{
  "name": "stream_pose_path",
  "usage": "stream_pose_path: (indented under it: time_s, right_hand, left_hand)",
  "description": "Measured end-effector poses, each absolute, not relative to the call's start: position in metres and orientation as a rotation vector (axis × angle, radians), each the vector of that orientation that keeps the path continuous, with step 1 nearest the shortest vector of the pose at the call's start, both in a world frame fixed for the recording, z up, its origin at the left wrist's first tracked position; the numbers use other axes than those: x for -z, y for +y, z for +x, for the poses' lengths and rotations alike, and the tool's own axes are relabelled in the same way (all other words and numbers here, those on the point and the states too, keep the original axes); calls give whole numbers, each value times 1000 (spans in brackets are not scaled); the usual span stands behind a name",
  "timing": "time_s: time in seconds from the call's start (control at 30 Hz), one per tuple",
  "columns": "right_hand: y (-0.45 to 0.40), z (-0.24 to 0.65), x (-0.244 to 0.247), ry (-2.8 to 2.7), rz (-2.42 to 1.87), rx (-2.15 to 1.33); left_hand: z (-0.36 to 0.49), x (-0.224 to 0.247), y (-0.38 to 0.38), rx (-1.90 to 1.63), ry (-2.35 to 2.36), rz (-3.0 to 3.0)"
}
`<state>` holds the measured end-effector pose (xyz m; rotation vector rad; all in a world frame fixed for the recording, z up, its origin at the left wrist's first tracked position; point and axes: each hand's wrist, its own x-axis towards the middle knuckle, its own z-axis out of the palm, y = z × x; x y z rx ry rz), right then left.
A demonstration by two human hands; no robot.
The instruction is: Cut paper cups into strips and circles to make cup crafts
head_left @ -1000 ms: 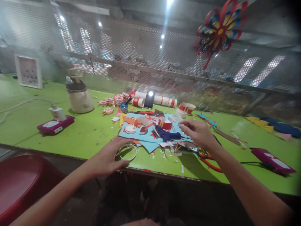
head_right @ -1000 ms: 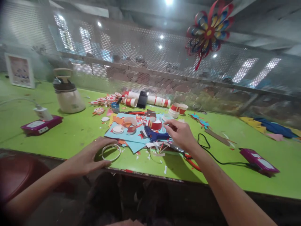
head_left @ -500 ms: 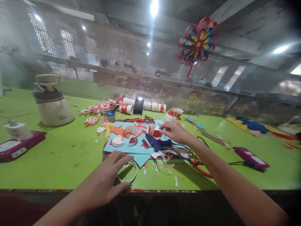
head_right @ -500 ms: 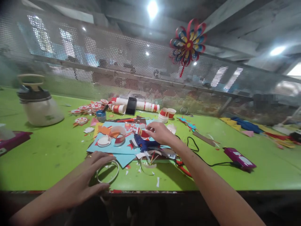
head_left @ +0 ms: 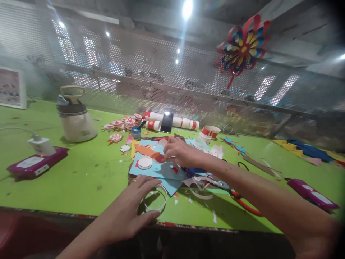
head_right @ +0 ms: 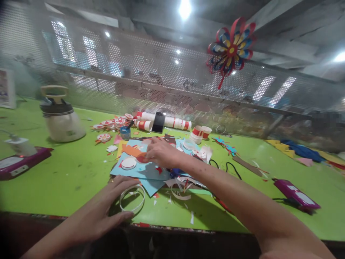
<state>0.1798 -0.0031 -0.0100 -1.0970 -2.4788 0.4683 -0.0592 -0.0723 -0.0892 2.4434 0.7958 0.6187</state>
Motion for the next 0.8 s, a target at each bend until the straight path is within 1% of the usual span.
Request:
stream_pose_path:
  time_s: [0.1, 0.27, 0.43, 0.5, 0.6, 0.8]
  right_hand:
    - [-22, 178, -1, -2211, -1121, -644]
    - [-58, 166, -9, -1741, -1114, -1071]
    - [-83, 139, 6, -1376, -1102, -1393]
    - [-85, 124, 16, -1288, -1109, -1472]
    - [-80, 102, 32, -1219, -1140, -1547]
    - [-64, 69, 61, -1229, -1289, -1541]
  left_hand:
    - [-65, 89, -74, -758, 764, 2385]
    - [-82, 82, -84, -1069, 798, 2237]
    - [-99, 66, -103, -1250, 755, 1698]
    - [-104, 61, -107, -1291, 736, 1495]
    - [-111, 57, -108, -1293, 719, 1384]
    - [-112, 59, -103, -1185, 834, 1262]
